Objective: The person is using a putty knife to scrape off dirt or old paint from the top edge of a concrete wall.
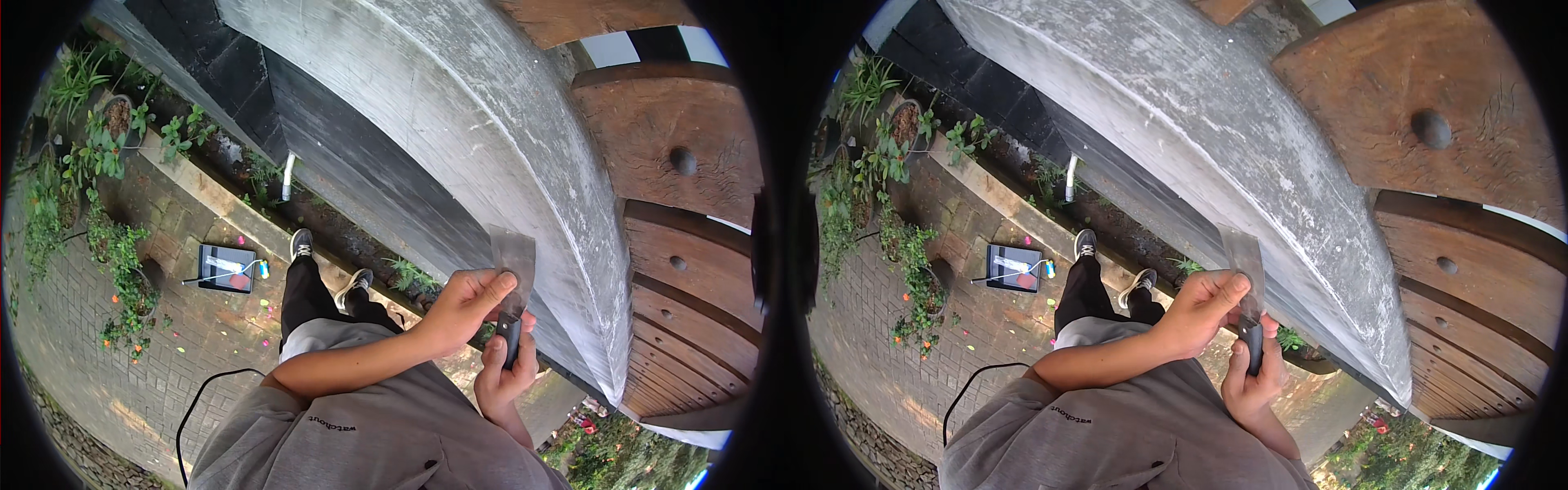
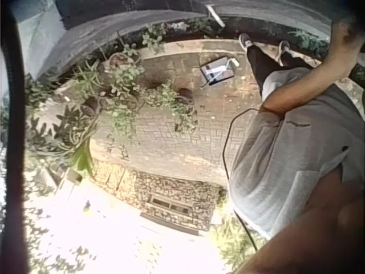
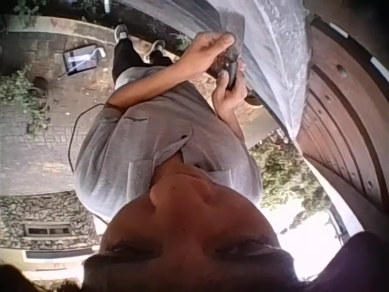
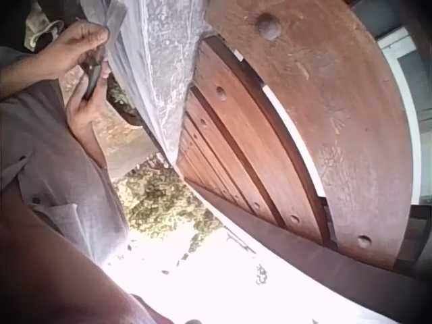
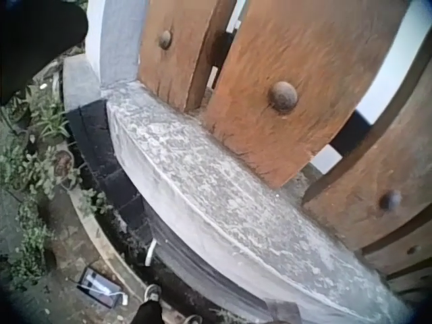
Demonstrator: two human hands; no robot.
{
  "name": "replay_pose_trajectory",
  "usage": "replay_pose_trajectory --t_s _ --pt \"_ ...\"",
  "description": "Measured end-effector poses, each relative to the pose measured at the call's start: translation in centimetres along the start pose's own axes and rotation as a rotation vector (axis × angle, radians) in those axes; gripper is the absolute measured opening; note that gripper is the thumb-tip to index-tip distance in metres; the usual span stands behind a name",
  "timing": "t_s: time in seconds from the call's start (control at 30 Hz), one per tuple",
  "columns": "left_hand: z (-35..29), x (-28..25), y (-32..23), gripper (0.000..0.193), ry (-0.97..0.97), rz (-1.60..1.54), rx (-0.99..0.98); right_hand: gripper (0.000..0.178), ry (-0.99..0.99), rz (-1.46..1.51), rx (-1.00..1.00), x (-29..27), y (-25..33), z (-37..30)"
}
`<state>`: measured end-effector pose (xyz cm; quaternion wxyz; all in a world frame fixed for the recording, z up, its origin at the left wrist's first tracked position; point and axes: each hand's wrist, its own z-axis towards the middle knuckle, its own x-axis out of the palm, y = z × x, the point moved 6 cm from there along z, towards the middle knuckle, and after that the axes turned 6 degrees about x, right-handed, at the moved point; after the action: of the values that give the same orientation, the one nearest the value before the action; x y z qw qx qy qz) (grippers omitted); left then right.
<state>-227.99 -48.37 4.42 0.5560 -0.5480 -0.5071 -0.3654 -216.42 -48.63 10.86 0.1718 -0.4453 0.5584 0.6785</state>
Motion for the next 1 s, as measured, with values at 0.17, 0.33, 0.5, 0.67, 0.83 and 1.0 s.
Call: replay_pose_trajectory --t_s 0.17,0.33,0.5,0.67,0.83,1.0 --pt "-0.1 -0.1 -0.1 0.035 0.004 0.045 0.013 0.028 -0.127 -0.047 -0.092 0.6 0.5 0.2" --pt "-0.5 1.5 -0.7 0.037 0.049 0.037 0.058 0.04 -0.099 -0.1 -0.142 -1.3 1.8 -0.9" --pt "0.5 3.8 -0.8 0.039 0.107 0.017 0.077 0.04 -0.101 -0.124 -0.11 -4.1 4.3 0.9" --pt "0.5 3.6 -0.3 0.041 0.049 -0.062 0.139 0.036 -0.039 -0.103 -0.121 -4.6 5.8 1.7" --pt "1.3 2.0 -6.5 0.043 -0.009 -0.12 0.259 0.031 0.08 -0.146 -0.294 -0.7 10.3 5.4" --pt "0.0 3.2 -3.6 0.041 -0.007 -0.045 0.127 0.037 0.042 -0.135 -0.174 -2.6 6.1 2.1"
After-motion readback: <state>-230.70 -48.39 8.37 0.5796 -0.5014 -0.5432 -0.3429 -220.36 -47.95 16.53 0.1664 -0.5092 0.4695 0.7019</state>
